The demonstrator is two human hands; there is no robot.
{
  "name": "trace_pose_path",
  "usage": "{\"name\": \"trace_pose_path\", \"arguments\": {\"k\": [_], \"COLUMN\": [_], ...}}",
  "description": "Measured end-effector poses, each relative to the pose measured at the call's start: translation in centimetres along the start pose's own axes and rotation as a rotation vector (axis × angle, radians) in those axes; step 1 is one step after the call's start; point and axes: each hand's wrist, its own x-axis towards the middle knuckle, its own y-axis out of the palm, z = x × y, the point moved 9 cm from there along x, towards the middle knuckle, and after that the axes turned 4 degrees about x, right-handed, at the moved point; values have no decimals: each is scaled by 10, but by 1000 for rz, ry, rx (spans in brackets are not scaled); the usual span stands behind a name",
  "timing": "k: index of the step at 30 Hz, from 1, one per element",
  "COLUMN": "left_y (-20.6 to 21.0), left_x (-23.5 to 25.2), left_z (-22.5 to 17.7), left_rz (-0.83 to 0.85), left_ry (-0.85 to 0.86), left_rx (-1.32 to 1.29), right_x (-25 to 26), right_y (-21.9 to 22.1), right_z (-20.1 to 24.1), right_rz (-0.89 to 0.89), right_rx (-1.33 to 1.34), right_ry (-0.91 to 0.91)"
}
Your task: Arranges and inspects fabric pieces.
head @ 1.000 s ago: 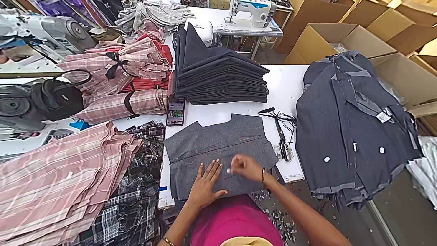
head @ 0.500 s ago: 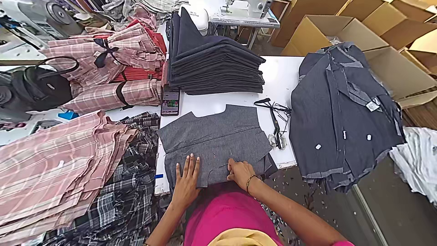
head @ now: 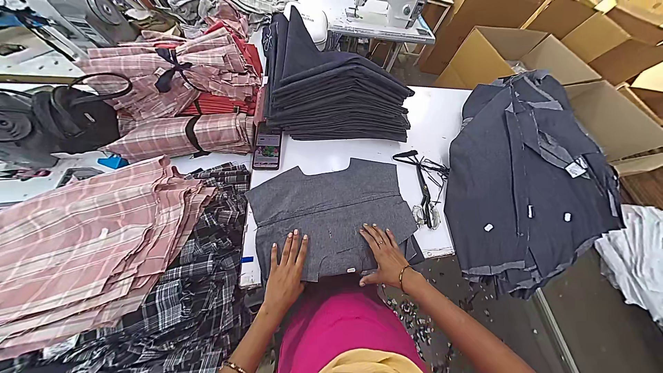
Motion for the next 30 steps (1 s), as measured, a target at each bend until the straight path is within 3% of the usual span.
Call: {"name": "trace_pose_path", "arguments": {"k": [6,9,11,13,16,19,21,26,28,30], "left_y": [-6,-21,-43,-60,-56,-34,-25,-26,-43,-55], "left_x": [-44,-54,-32,11,92,153,177,196,194,179], "left_z": [11,15,23,42,73,92,103,109,92,50], "left_rz": [-235,-204,-151,-6,393,650,699,659,450,161], "left_ry": [166,170,79,-111,-350,-373,-367,-395,-395,-280], "left_rx": [-64,-178,-341,-492,-495,-390,-373,-382,-302,-320], "right_x": [-33,-36,-21,7,66,113,130,147,149,147], "right_y": [1,-10,-43,-92,-139,-121,-104,-108,-112,-116], "right_z": [-25,-23,-21,-19,-19,-43,-61,-75,-73,-73], "right_rz": [-96,93,31,-55,41,160,67,-168,-250,-360], "right_rx": [30,170,216,199,48,49,151,116,90,85], "right_ry": [49,57,-1,5,128,135,83,-5,-55,-87]}}
